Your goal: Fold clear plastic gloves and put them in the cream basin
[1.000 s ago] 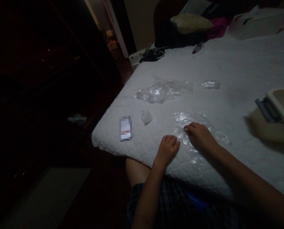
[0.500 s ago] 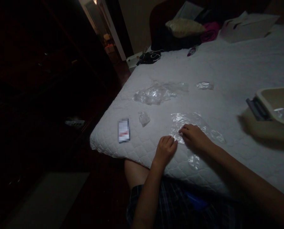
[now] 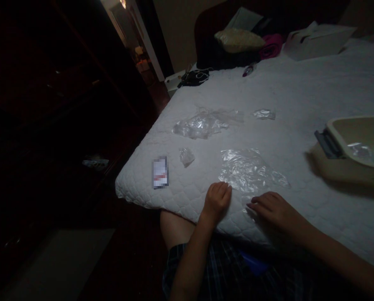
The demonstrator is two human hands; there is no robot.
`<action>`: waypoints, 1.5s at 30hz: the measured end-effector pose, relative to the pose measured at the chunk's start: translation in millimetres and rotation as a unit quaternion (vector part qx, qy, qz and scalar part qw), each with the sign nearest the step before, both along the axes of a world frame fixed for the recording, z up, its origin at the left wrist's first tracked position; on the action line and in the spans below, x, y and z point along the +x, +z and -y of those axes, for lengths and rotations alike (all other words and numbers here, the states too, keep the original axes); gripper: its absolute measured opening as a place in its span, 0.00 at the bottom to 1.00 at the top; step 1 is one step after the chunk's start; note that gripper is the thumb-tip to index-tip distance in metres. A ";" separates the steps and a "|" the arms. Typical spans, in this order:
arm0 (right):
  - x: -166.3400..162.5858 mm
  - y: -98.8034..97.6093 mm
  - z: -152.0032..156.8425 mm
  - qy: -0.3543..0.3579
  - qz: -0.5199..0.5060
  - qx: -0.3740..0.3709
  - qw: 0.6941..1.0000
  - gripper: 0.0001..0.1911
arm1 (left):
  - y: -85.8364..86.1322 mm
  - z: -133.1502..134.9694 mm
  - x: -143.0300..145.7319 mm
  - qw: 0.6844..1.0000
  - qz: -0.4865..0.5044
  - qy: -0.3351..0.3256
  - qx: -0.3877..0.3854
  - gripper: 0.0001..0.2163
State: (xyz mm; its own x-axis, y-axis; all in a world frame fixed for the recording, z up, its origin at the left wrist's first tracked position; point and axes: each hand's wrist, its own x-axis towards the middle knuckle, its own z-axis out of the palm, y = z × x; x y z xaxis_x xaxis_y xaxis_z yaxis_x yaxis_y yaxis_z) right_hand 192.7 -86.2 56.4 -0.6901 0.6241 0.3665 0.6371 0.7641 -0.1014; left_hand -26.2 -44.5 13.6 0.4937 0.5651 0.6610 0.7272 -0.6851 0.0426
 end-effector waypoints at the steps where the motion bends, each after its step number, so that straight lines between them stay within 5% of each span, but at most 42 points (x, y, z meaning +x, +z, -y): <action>1: 0.0 -1.8 3.5 0.006 0.007 0.010 1.000 0.14 | -0.6 1.9 3.9 1.000 -0.002 -0.010 -0.006 0.08; 13: 2.3 -12.9 -0.1 -0.001 0.013 0.075 0.997 0.16 | -7.9 6.7 18.2 0.997 -0.039 -0.039 -0.052 0.08; 27: -0.6 3.2 -28.9 -0.082 -0.100 -0.042 0.991 0.10 | -9.2 5.2 18.7 0.992 -0.096 -0.030 -0.072 0.08; 38: -12.2 2.9 -65.7 -0.211 -0.138 -0.151 0.956 0.17 | -7.9 5.8 18.6 0.991 -0.111 -0.031 -0.068 0.09; 45: -17.6 -1.6 -73.3 -0.222 -0.057 -0.088 0.969 0.13 | -10.3 5.2 18.3 0.991 -0.114 -0.032 -0.067 0.09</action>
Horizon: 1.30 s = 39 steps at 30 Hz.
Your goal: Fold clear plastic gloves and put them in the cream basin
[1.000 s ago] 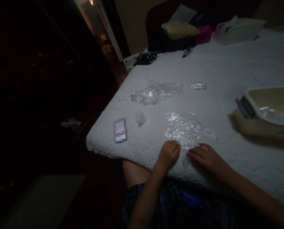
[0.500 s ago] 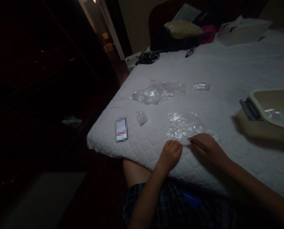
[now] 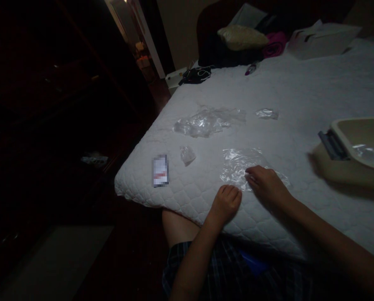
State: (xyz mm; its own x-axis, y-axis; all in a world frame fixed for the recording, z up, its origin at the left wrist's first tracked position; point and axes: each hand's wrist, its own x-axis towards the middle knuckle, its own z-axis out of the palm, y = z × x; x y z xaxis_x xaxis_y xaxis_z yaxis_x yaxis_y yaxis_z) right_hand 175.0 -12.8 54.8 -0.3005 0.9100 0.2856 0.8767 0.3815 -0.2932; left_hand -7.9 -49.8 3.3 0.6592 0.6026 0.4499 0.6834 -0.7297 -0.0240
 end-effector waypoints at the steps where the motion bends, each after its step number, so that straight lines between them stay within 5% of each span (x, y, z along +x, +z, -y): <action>1: -0.9 0.7 -0.5 0.011 0.020 0.001 1.000 0.12 | 0.0 0.1 0.0 1.000 0.001 -0.001 0.000 0.09; 8: -6.0 7.6 -5.0 0.055 0.110 -0.040 0.992 0.13 | -0.8 0.3 0.5 1.000 0.021 -0.009 0.006 0.09; 14: -0.6 7.9 -12.6 0.077 0.080 -0.056 0.992 0.13 | -1.3 1.1 0.4 0.997 0.063 -0.013 0.042 0.08; 22: 56.3 11.5 -0.7 0.071 -0.029 0.001 0.997 0.14 | 2.6 3.0 -0.3 0.993 0.089 -0.013 0.073 0.08; 28: 89.3 -10.7 34.8 0.081 -0.049 0.056 0.994 0.12 | 5.7 4.5 23.1 0.996 0.057 -0.040 0.047 0.08; 39: 81.1 -26.7 33.7 0.131 0.023 0.139 0.981 0.12 | 4.3 4.1 48.5 0.997 0.065 -0.033 0.029 0.08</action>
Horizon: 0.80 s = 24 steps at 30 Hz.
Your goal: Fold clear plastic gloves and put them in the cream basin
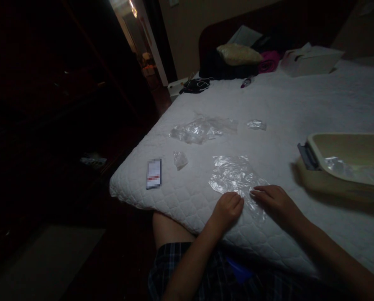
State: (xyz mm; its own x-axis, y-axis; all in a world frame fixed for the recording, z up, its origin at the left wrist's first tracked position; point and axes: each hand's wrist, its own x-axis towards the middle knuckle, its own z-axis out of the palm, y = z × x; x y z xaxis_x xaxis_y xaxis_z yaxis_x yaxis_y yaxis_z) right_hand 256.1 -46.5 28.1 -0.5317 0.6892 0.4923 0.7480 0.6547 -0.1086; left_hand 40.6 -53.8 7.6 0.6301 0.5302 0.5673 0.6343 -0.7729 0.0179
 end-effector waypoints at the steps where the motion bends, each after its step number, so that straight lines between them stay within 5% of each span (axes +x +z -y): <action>1: -1.1 -0.7 -1.8 0.005 -0.003 -0.001 1.000 0.12 | -0.5 0.3 -0.5 1.000 0.004 0.001 -0.001 0.08; 9: -7.5 -1.3 -7.2 0.030 -0.064 -0.040 0.997 0.12 | -4.8 0.3 -2.4 0.999 0.035 -0.010 -0.006 0.07; 24: -28.3 12.0 -12.7 -0.078 -0.053 -0.049 0.994 0.14 | -6.9 -0.3 -3.0 0.999 0.008 -0.021 -0.026 0.07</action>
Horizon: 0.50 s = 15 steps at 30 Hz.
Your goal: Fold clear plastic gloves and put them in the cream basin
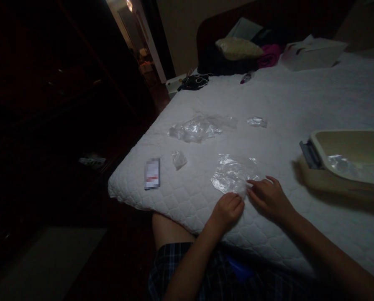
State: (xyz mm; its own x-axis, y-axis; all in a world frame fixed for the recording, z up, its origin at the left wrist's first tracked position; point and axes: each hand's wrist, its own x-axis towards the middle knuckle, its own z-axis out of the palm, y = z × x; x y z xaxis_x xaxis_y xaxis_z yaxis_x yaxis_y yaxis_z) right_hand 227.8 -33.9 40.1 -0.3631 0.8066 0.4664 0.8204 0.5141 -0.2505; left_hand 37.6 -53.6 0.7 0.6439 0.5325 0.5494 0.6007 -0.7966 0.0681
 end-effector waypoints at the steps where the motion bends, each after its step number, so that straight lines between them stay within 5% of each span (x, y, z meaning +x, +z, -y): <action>1: -1.5 -0.1 -0.5 -0.005 0.004 0.002 1.000 0.14 | -0.2 -0.1 -0.1 1.000 -0.003 -0.002 0.000 0.07; 15: -13.5 7.7 -1.2 0.030 0.101 0.009 0.994 0.12 | 3.7 1.0 0.0 0.997 0.069 -0.014 0.043 0.06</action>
State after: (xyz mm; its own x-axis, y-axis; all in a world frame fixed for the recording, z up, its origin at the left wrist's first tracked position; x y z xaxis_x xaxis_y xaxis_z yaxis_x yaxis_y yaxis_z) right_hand 214.3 -32.7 47.8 -0.4973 0.7734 0.3931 0.8211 0.5659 -0.0747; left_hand 37.6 -54.6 4.4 0.5734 0.4624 0.6763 0.5673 -0.8197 0.0794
